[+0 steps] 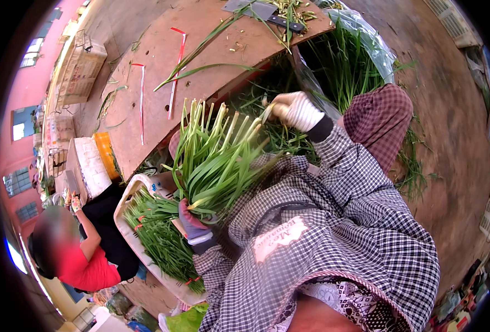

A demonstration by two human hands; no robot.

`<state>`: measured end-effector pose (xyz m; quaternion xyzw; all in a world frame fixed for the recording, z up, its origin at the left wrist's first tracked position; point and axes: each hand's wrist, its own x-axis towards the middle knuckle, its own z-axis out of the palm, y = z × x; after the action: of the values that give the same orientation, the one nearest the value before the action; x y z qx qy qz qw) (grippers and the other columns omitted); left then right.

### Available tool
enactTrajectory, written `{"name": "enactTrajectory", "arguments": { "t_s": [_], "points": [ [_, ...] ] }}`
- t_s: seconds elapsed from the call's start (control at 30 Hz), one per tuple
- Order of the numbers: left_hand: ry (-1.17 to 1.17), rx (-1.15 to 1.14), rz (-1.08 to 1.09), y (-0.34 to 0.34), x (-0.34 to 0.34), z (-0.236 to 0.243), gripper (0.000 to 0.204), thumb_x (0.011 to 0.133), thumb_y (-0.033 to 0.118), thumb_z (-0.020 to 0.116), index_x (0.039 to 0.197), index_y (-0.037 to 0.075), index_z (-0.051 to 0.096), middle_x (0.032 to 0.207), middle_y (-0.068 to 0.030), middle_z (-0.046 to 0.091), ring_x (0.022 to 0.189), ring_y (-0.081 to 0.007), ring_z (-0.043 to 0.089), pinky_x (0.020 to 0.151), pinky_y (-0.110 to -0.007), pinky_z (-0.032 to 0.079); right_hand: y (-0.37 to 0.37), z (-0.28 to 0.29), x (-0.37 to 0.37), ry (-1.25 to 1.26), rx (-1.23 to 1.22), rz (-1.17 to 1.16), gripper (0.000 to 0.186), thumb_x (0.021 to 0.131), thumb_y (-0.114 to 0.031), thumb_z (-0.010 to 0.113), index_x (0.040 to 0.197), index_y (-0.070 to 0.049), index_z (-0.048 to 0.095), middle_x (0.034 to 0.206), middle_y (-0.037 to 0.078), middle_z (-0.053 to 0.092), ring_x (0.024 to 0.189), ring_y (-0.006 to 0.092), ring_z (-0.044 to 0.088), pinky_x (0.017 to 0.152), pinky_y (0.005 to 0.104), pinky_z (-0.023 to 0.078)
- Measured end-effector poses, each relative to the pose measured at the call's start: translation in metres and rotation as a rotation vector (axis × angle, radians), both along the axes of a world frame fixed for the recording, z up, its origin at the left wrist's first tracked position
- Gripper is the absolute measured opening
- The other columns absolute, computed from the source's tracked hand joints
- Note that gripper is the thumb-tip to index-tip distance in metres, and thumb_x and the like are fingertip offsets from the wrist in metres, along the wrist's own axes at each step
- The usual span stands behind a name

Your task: The person picks up bundles of green onions, uses a knife to trim the ends and remove outer leaves, and then places the cleaned stalks into a basket while sitting on the floor.

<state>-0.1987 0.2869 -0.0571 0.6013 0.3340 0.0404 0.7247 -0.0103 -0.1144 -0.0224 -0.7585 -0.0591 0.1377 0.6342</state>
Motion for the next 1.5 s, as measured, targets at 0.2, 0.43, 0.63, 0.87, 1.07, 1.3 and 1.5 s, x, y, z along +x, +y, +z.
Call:
{"name": "enactTrajectory", "arguments": {
  "t_s": [0.2,0.43,0.63,0.87,1.07,1.3,1.5],
  "points": [
    [-0.019,-0.097,0.077,-0.008,0.001,0.007,0.035,0.096,0.028,0.042,0.113,0.000,0.055,0.106,-0.0109,0.062,0.089,-0.0216,0.062,0.080,-0.034,0.052,-0.062,-0.004,0.016,0.055,-0.089,-0.217,0.029,0.078,-0.014,0.066,0.103,0.002,0.063,0.080,0.008,0.066,0.064,0.0128,0.060,0.061,0.0275,0.049],
    [-0.046,0.027,0.031,-0.011,-0.002,0.007,0.032,0.096,0.026,0.043,0.118,0.004,0.052,0.111,-0.0109,0.059,0.096,-0.0208,0.060,0.085,-0.033,0.050,-0.055,-0.019,-0.002,0.080,-0.676,0.123,0.036,0.076,-0.037,0.067,0.088,-0.003,0.069,0.075,0.020,0.065,0.071,0.0286,0.065,0.065,0.0380,0.050],
    [-0.069,-0.110,0.097,0.016,-0.007,-0.028,0.037,0.093,0.030,0.045,0.111,0.000,0.057,0.104,-0.0147,0.066,0.091,-0.0269,0.065,0.084,-0.041,0.054,0.002,-0.033,-0.059,0.061,-0.239,0.360,0.078,0.068,-0.048,0.071,0.129,-0.004,0.050,0.114,0.019,0.062,0.104,0.0293,0.061,0.092,0.0334,0.047],
    [-0.177,-0.097,0.177,0.029,-0.027,-0.053,0.027,0.094,0.018,0.042,0.112,0.002,0.054,0.109,-0.0145,0.060,0.094,-0.0253,0.062,0.085,-0.038,0.053,-0.006,-0.043,-0.047,-0.436,-0.251,0.436,0.024,0.082,-0.022,0.061,0.091,-0.001,0.067,0.079,0.016,0.066,0.067,0.0248,0.064,0.062,0.0328,0.051],
    [-0.293,-0.213,0.050,0.028,-0.041,-0.050,0.033,0.093,0.027,0.044,0.114,0.004,0.055,0.111,-0.0144,0.061,0.098,-0.0275,0.061,0.090,-0.040,0.049,-0.084,-0.067,-0.010,0.104,-0.500,0.024,0.039,0.080,-0.031,0.064,0.100,0.002,0.064,0.090,0.020,0.067,0.081,0.0270,0.066,0.073,0.0341,0.051],
    [-0.311,-0.128,0.039,0.015,-0.051,-0.035,0.037,0.092,0.030,0.045,0.116,0.003,0.055,0.113,-0.0138,0.061,0.100,-0.0270,0.060,0.091,-0.039,0.048,0.033,-0.009,-0.044,-0.052,-0.152,0.210,0.069,0.067,-0.042,0.073,0.123,-0.004,0.056,0.099,0.018,0.067,0.095,0.0268,0.064,0.086,0.0326,0.049],
    [-0.255,-0.206,0.047,0.018,-0.039,-0.034,0.038,0.093,0.030,0.045,0.117,0.003,0.054,0.113,-0.0134,0.060,0.100,-0.0260,0.060,0.090,-0.038,0.049,0.052,0.005,-0.026,0.191,0.077,0.132,0.024,0.077,-0.018,0.064,0.091,0.001,0.068,0.067,0.013,0.066,0.053,0.0137,0.062,0.052,0.0276,0.052]
  ]
}}
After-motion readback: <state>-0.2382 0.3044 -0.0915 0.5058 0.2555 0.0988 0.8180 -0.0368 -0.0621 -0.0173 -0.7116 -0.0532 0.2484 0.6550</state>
